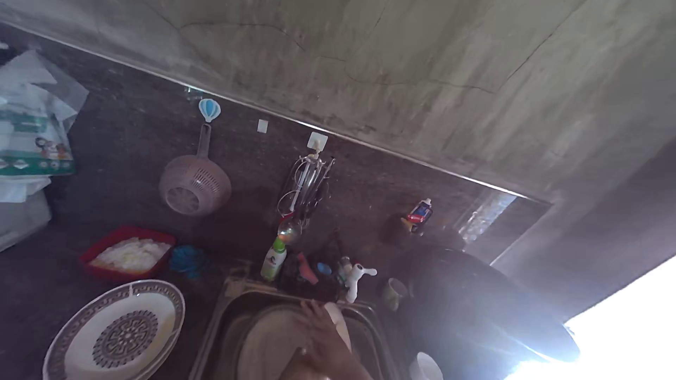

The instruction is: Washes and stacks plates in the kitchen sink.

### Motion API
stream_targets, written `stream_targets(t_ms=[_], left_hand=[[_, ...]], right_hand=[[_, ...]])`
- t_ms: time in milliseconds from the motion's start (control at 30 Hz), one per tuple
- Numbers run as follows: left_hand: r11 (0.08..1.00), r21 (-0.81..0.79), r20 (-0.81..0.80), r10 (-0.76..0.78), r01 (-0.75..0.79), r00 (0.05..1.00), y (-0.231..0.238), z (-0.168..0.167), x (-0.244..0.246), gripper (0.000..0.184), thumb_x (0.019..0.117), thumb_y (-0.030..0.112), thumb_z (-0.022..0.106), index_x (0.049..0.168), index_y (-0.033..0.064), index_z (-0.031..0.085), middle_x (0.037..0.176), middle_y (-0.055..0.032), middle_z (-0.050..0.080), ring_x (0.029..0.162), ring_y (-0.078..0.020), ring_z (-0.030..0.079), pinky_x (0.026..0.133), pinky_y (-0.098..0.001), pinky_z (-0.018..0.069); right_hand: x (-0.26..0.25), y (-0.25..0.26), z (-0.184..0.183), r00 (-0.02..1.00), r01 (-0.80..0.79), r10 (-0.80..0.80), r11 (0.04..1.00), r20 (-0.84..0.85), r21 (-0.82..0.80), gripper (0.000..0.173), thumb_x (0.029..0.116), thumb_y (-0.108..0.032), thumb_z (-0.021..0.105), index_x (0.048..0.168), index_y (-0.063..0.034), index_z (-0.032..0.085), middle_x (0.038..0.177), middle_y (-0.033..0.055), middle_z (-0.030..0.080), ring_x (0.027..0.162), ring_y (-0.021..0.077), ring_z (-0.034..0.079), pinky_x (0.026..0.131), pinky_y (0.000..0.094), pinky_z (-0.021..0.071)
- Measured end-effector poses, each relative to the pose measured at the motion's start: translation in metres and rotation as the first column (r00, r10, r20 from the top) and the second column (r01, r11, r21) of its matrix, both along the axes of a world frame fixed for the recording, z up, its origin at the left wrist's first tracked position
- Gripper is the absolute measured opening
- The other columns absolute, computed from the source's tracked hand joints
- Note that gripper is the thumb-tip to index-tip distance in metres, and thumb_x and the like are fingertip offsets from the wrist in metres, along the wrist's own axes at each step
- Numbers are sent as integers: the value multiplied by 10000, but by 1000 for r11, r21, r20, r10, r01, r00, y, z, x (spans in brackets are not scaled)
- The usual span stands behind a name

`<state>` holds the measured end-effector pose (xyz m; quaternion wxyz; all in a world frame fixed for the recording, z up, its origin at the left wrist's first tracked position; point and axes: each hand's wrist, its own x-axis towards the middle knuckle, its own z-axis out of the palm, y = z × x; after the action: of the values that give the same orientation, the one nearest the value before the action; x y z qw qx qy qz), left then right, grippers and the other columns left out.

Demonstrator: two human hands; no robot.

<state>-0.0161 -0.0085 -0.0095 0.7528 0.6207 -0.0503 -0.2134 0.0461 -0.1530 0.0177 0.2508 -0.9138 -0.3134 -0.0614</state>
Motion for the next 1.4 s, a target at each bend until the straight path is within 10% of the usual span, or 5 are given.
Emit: stream_targets(t_ms=[200,467,733,1167,1400], left_hand=[[995,-99,-116,-35,23,993,11,18,-3,279,964,-20,611,1236,-78,593,1102,-142,694,966,-168,677,881,-362,571],[711,-221,-511,498,-667,700,25,-46,8,442,1116,337,390,1396,12,501,1223,-145,665,1067,-191,678,908,-375,581],[714,587,454,101,-382,885,-33,-54,25,569,1066,224,421,1546,-75,358,1603,-344,295,1511,-513,239,1236,-615,186],[823,557,368,-127,-109,921,-35,-21,90,540,1114,299,383,1548,-21,389,1602,-250,373,1506,-402,329,1215,-632,226],[873,486,623,-318,-35,715,-52,3,89,399,1074,307,482,1404,148,640,1541,-50,524,1485,-222,400,1262,-469,227]], right_hand=[[32,-55,-2,647,735,-508,615,-569,287,486,1121,-328,366,1440,1,528,1385,240,594,1281,324,576,1103,510,444],[-60,-15,-20,462,883,284,-64,-840,464,300,1100,-188,396,1369,-67,448,1091,123,680,936,208,701,797,386,607],[-72,-4,-19,549,811,130,-325,-826,487,313,1094,-105,416,1402,-57,385,1069,117,641,870,177,687,740,346,600],[-105,-25,18,525,810,-63,345,-849,475,218,1021,-16,531,1223,49,584,978,110,723,847,160,717,763,346,620],[-81,-36,24,484,869,-10,122,-875,480,223,1034,23,467,1244,28,540,964,109,703,810,164,712,727,343,624]])
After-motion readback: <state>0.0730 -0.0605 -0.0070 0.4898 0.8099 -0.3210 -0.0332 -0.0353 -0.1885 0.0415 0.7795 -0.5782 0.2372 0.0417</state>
